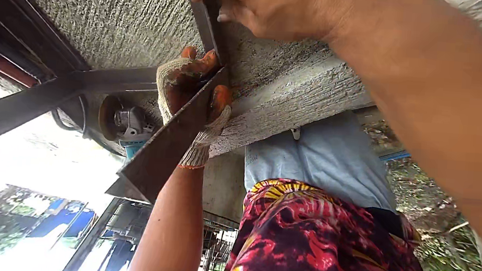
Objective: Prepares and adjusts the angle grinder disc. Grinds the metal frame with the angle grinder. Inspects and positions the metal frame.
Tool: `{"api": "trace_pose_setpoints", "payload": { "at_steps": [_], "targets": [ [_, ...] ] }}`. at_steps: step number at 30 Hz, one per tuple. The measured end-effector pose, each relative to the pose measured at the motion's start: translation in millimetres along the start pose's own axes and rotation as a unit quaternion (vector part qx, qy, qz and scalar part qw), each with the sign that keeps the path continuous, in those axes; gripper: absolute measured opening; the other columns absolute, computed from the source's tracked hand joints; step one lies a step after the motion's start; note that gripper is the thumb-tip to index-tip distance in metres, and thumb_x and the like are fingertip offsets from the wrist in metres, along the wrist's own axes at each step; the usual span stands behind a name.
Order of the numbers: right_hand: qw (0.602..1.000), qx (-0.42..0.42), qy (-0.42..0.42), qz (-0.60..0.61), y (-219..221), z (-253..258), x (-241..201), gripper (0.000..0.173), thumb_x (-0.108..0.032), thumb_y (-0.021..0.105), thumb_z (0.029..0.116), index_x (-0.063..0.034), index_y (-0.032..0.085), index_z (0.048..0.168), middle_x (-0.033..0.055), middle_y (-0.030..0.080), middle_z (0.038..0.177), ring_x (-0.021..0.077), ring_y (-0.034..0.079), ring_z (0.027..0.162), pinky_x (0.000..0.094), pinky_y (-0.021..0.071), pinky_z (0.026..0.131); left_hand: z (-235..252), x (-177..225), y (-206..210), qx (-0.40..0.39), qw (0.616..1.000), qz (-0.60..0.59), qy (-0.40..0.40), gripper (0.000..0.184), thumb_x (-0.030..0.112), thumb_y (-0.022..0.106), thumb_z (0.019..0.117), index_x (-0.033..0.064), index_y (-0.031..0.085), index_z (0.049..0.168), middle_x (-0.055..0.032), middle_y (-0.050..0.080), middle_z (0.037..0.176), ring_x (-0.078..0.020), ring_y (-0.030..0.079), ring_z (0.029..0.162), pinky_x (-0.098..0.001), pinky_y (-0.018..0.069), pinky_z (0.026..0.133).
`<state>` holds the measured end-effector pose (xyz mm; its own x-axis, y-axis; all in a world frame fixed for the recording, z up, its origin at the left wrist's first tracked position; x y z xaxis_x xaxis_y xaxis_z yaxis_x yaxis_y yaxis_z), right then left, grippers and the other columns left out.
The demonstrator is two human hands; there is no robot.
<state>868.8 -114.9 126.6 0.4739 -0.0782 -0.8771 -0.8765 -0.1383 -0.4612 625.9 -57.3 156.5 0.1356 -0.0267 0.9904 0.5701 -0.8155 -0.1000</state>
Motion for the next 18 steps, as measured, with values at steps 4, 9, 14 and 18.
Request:
{"api": "trace_pose_setpoints", "payload": {
  "at_steps": [4,9,14,18],
  "targets": [
    [0.995,-0.043,-0.05,-0.078,8,9,-14,0.022,-0.002,0.052,0.1003,-0.0108,0.068,0.113,0.0083,0.065,0.111,0.0248,0.065,0.099,0.0442,0.0528,0.08,-6,8,0,-0.013,0.999,0.045,-0.02,0.039,0.016,0.071,0.0968,0.0174,0.056,0.133,-0.0004,0.069,0.131,-0.0217,0.064,0.127,-0.0465,0.0477,0.115],
    [0.995,-0.064,-0.045,-0.061,11,13,-15,0.021,0.001,0.057,0.0951,-0.0105,0.07,0.107,0.0051,0.064,0.111,0.0195,0.063,0.1,0.0399,0.0512,0.081,-8,14,1,-0.006,0.996,0.082,-0.029,0.041,0.014,0.07,0.097,0.0137,0.055,0.135,-0.0018,0.068,0.133,-0.0228,0.062,0.129,-0.0467,0.0474,0.115],
    [0.995,-0.066,-0.06,-0.051,11,15,-12,0.02,0.002,0.057,0.0939,-0.0108,0.069,0.102,0.0041,0.063,0.109,0.017,0.062,0.098,0.0378,0.0504,0.081,-9,11,-1,0.005,0.993,0.117,-0.023,0.043,0.022,0.072,0.0969,0.0108,0.054,0.134,-0.0052,0.068,0.132,-0.0268,0.061,0.129,-0.053,0.0423,0.118],
    [0.994,-0.067,-0.079,-0.042,9,16,-9,0.017,0.002,0.058,0.0943,-0.0089,0.069,0.102,0.007,0.063,0.113,0.0206,0.062,0.099,0.0405,0.0514,0.083,-2,1,0,0.007,0.997,0.08,0.019,0.037,0.02,0.074,0.0952,0.0178,0.059,0.129,-0.0014,0.072,0.126,-0.0219,0.065,0.125,-0.052,0.0423,0.118]
  ]
}}
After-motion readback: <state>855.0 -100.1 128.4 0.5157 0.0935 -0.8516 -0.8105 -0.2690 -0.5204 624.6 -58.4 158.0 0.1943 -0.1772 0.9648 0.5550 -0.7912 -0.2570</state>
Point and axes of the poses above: each hand's wrist, its own z-axis towards the middle knuckle, its own y-axis out of the palm, x = y × z, the point moved 1 cm from there along z, towards the middle knuckle
